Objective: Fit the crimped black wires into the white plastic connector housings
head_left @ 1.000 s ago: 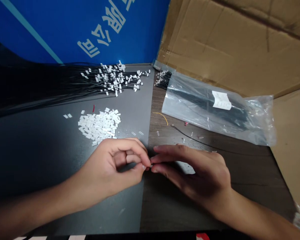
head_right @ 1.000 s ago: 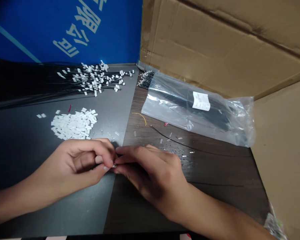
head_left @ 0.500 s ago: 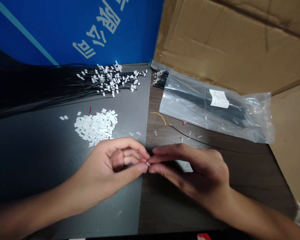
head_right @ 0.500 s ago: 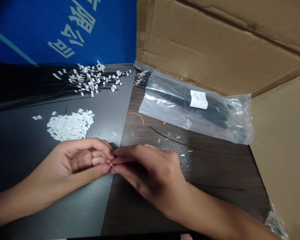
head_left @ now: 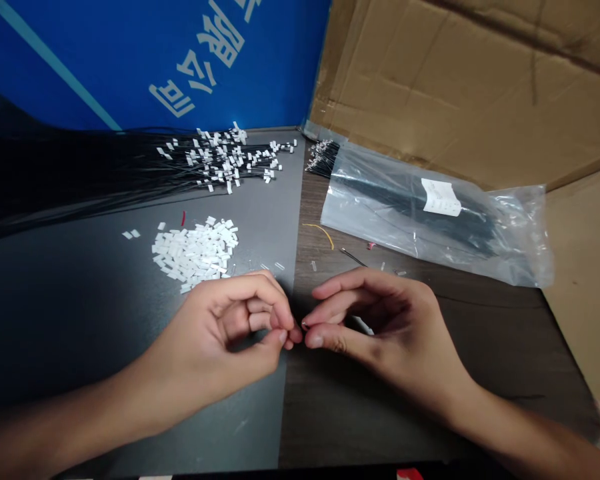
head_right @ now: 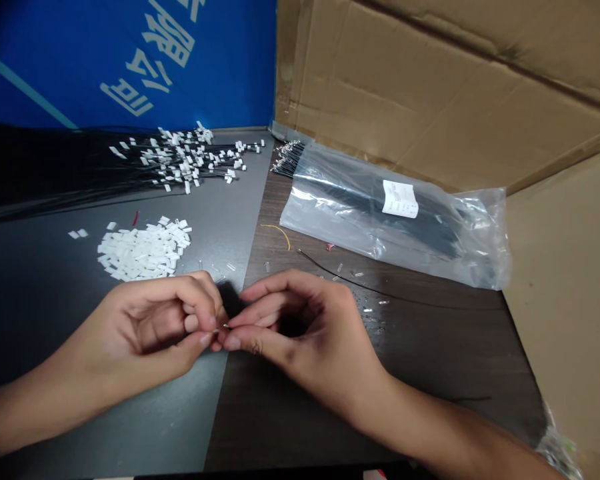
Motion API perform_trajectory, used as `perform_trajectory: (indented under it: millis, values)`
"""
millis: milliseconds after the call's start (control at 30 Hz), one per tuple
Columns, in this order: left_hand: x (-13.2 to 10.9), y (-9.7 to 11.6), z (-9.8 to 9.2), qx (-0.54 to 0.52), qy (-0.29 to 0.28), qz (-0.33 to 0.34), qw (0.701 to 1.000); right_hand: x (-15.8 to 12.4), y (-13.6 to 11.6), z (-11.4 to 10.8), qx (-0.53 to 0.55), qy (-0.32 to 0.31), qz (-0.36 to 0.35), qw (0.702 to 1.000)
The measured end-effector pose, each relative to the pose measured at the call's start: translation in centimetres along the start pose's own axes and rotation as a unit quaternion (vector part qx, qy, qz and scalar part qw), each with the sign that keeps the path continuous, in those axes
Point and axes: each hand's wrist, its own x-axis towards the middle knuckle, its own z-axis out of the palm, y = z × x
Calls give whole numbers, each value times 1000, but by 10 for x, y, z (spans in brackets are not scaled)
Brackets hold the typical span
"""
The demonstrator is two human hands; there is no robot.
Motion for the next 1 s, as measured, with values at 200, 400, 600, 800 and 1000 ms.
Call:
perform_trajectory:
  millis: [200, 400, 600, 800, 1000]
  values:
    - [-3, -2, 1, -31, 13, -5, 999, -6, 4, 0, -37, 8, -61, 997]
    - [-2, 2, 1, 8, 42, -33, 999, -12, 3, -5, -162, -17, -149, 975]
    - [-1, 2, 0, 26, 36, -43, 998, -15, 5, -7, -264, -21, -216, 940]
    - [-2, -4, -2, 18, 19, -28, 999, -18, 10, -9, -328, -28, -271, 905]
    - [-6, -4, -2, 19, 11, -35, 999, -20, 5, -8, -353, -55, -290, 888]
